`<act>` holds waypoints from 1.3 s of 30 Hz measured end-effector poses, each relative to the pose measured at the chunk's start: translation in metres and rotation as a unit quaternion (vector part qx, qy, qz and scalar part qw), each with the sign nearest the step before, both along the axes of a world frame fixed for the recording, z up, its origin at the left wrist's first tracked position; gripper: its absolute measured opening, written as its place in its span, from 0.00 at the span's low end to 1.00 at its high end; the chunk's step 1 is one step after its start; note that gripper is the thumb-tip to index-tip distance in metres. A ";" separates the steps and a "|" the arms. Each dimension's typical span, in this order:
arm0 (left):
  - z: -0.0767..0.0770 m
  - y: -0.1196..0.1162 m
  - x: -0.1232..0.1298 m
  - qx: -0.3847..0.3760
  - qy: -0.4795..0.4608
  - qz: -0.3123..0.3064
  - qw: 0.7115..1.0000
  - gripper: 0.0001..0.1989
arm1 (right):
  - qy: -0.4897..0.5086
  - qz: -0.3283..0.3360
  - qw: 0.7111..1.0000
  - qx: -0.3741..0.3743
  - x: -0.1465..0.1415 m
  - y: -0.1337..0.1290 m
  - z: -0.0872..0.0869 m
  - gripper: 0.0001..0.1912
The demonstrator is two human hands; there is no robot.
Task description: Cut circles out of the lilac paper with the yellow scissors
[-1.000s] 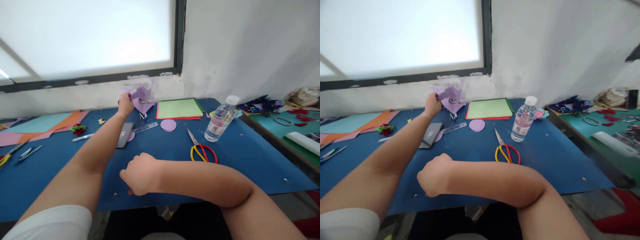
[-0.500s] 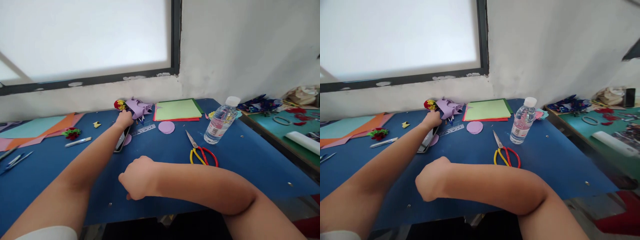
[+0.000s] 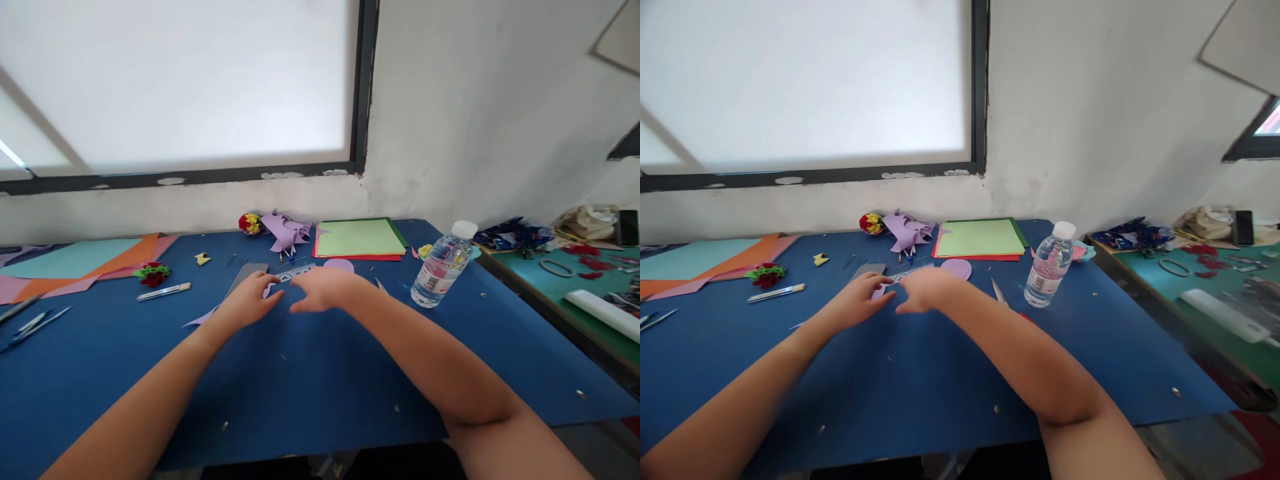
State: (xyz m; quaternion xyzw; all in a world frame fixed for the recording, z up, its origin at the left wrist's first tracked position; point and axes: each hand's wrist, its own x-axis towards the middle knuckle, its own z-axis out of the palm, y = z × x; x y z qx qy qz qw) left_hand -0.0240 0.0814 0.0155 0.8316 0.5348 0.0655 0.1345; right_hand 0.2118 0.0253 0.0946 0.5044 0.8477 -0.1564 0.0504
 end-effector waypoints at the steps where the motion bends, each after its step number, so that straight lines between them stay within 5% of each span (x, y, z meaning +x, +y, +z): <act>1: 0.001 -0.007 0.002 0.000 -0.002 -0.004 1.000 0.38 | -0.024 -0.064 0.998 -0.015 0.009 0.011 -0.004 0.37; 4: 0.003 -0.020 0.012 0.019 0.012 -0.011 1.000 0.35 | -0.067 -0.185 0.980 -0.010 0.031 0.035 -0.017 0.31; 11: -0.004 -0.031 0.025 0.021 0.095 -0.051 0.994 0.27 | -0.077 -0.271 0.959 0.037 0.052 0.061 -0.054 0.34; 19: -0.002 -0.031 0.024 0.006 0.118 -0.075 0.990 0.25 | -0.055 -0.266 0.962 0.031 0.076 0.082 -0.082 0.26; 27: 0.001 -0.034 0.027 -0.007 0.142 -0.100 0.985 0.24 | -0.051 -0.263 0.963 0.035 0.078 0.088 -0.080 0.23; 39: 0.001 -0.034 0.023 -0.011 0.134 -0.118 0.984 0.25 | -0.004 -0.199 0.979 0.042 0.044 0.069 -0.089 0.38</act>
